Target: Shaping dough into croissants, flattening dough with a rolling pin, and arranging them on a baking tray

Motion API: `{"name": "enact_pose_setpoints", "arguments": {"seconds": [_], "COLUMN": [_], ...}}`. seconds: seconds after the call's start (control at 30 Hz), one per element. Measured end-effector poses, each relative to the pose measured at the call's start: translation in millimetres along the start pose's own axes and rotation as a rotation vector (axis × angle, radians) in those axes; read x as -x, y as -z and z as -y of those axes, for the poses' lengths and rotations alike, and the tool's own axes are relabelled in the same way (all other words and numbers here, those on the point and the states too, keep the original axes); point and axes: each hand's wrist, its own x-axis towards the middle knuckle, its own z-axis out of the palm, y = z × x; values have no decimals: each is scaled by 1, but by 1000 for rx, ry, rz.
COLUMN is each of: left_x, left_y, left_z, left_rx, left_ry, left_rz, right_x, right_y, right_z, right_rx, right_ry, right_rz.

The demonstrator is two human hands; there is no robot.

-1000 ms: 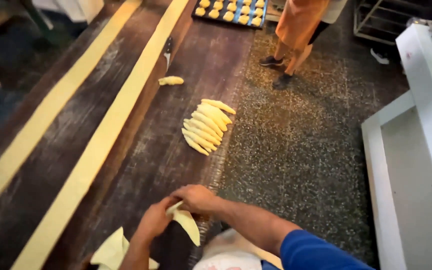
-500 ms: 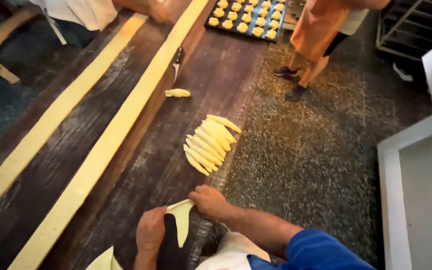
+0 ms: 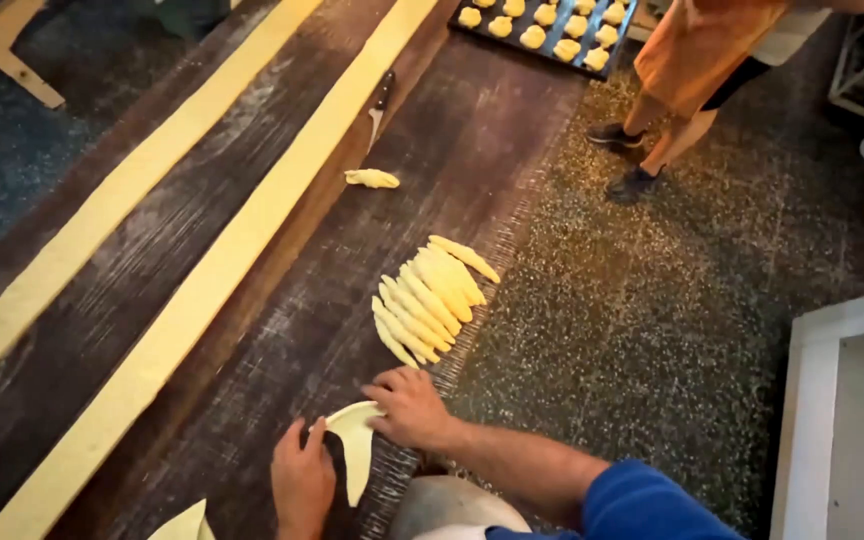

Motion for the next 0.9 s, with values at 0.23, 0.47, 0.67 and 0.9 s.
{"name": "enact_pose_setpoints", "arguments": {"seconds": [0.23, 0.47, 0.67, 0.9], "left_x": [15, -8, 18, 73], "left_y": [13, 13, 46, 77], "left_z": [-63, -27, -25, 3], "left_rx": [93, 420, 902, 1135], "left_ry": [814, 791, 1069, 1141], "left_rz": [733, 664, 679, 784], "right_x": [-67, -27, -71, -21], "right_y": [-67, -18, -54, -61], "right_z": [-1, 42, 61, 139], "right_rx": [-152, 201, 317, 263], "right_ry": [-47, 204, -37, -207], "right_rz": [242, 14, -269, 228]}}
